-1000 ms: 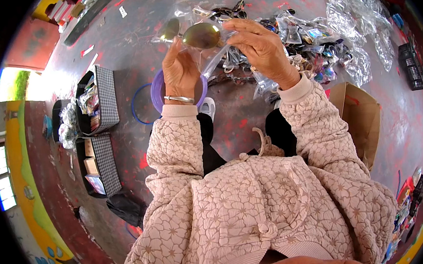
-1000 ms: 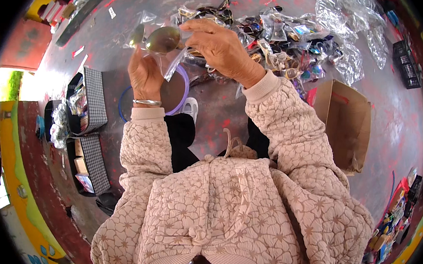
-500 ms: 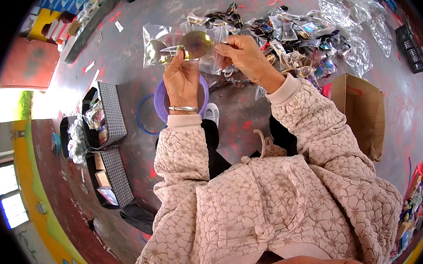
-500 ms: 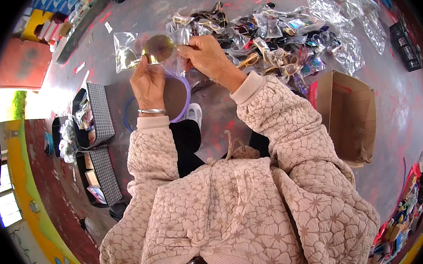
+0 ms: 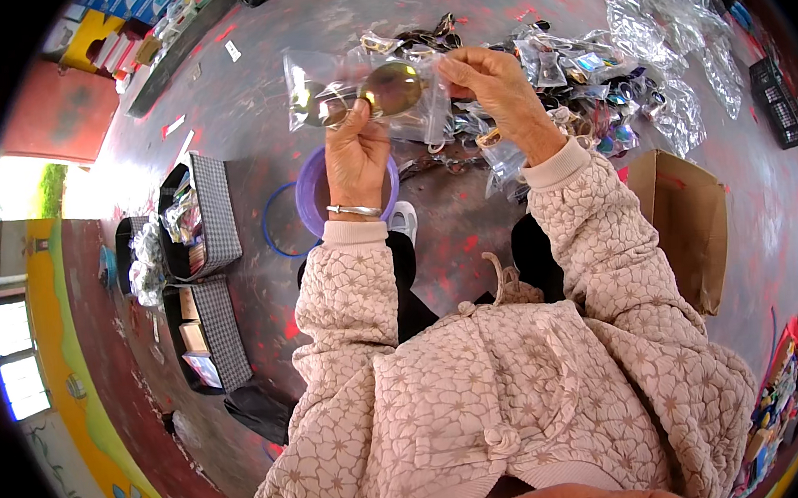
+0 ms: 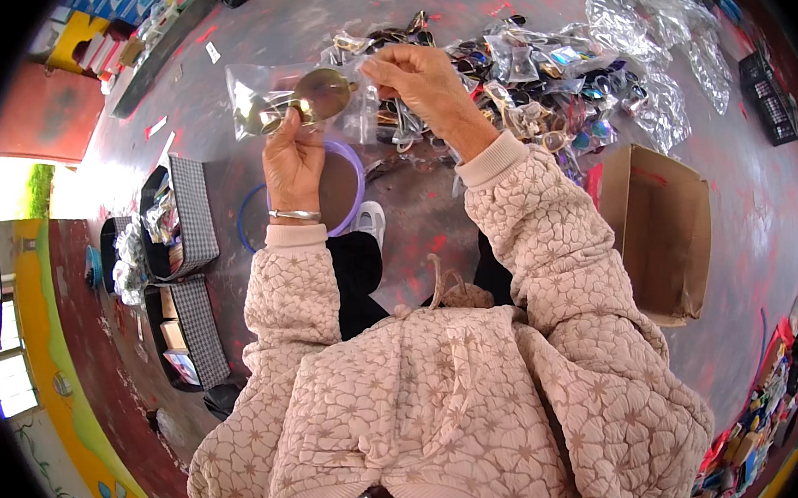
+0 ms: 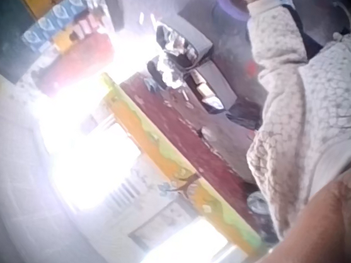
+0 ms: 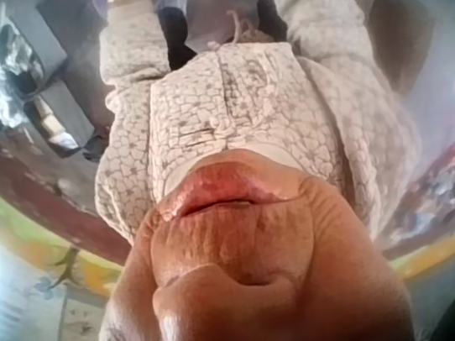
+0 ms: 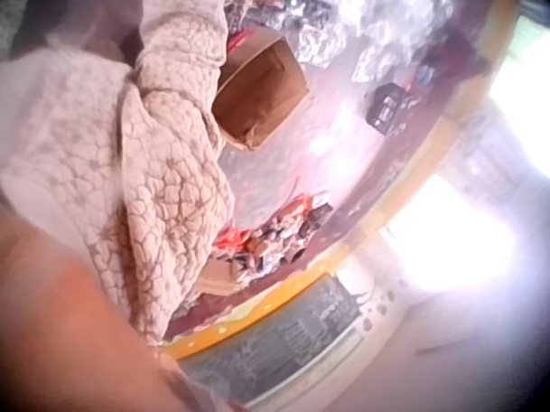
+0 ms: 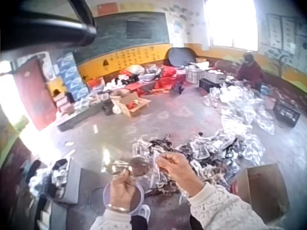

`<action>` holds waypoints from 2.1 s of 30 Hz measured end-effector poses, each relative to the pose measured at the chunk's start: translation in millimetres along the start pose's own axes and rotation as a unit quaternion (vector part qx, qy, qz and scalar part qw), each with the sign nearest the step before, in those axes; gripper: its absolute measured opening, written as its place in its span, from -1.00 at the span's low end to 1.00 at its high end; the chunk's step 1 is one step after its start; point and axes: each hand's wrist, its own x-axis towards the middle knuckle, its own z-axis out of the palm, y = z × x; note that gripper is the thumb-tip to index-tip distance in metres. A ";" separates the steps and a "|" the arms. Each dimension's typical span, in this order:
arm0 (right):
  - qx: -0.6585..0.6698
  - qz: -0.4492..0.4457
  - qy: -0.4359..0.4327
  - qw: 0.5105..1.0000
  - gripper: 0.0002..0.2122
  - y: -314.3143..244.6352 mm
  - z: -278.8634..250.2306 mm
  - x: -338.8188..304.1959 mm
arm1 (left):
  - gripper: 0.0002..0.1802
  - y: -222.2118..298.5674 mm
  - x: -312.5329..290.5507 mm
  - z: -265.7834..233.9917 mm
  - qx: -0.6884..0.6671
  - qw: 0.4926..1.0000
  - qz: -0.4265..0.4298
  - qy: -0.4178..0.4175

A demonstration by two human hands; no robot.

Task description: The person picks up sunglasses, slides them into plastic bags, and places the bagged sunglasses into a cardboard box.

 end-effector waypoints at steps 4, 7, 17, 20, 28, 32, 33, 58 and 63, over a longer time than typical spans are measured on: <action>-0.032 -0.056 -0.024 0.998 -0.83 15.6 -10.4 6.6 | -0.57 -6.8 -2.3 -3.1 0.023 0.996 0.008 -0.080; -0.009 -0.063 0.003 0.998 -0.83 14.4 -12.4 5.7 | -0.67 -8.3 -3.3 1.5 0.011 0.999 0.000 -0.053; 0.123 0.122 0.010 0.985 -0.74 6.3 3.9 0.5 | -0.71 -7.9 1.8 -2.6 0.046 0.998 0.036 -0.024; 0.123 0.101 -0.004 0.987 -0.74 18.1 -4.7 5.9 | -0.69 -5.1 -5.4 7.3 0.038 0.998 0.027 -0.040; -0.074 -0.052 -0.090 0.992 -0.76 2.5 -29.9 7.9 | -0.71 27.5 -7.3 4.2 0.254 0.965 -0.060 -0.024; -0.130 -0.067 -0.024 0.989 -0.68 2.8 -13.7 2.9 | -0.80 13.7 -3.6 -4.5 0.442 0.892 0.082 0.043; -0.145 -0.058 -0.017 0.988 -0.66 2.9 -13.4 3.4 | -0.79 12.2 0.0 -8.8 0.479 0.866 0.127 0.065; -0.032 -0.169 0.249 0.953 -0.69 7.9 -57.5 30.1 | -0.69 17.5 0.5 -27.9 0.390 0.912 -0.071 -0.106; 0.115 -0.145 0.210 0.960 -0.70 0.7 -62.4 30.0 | -0.73 7.2 -4.7 0.7 0.271 0.960 -0.037 0.057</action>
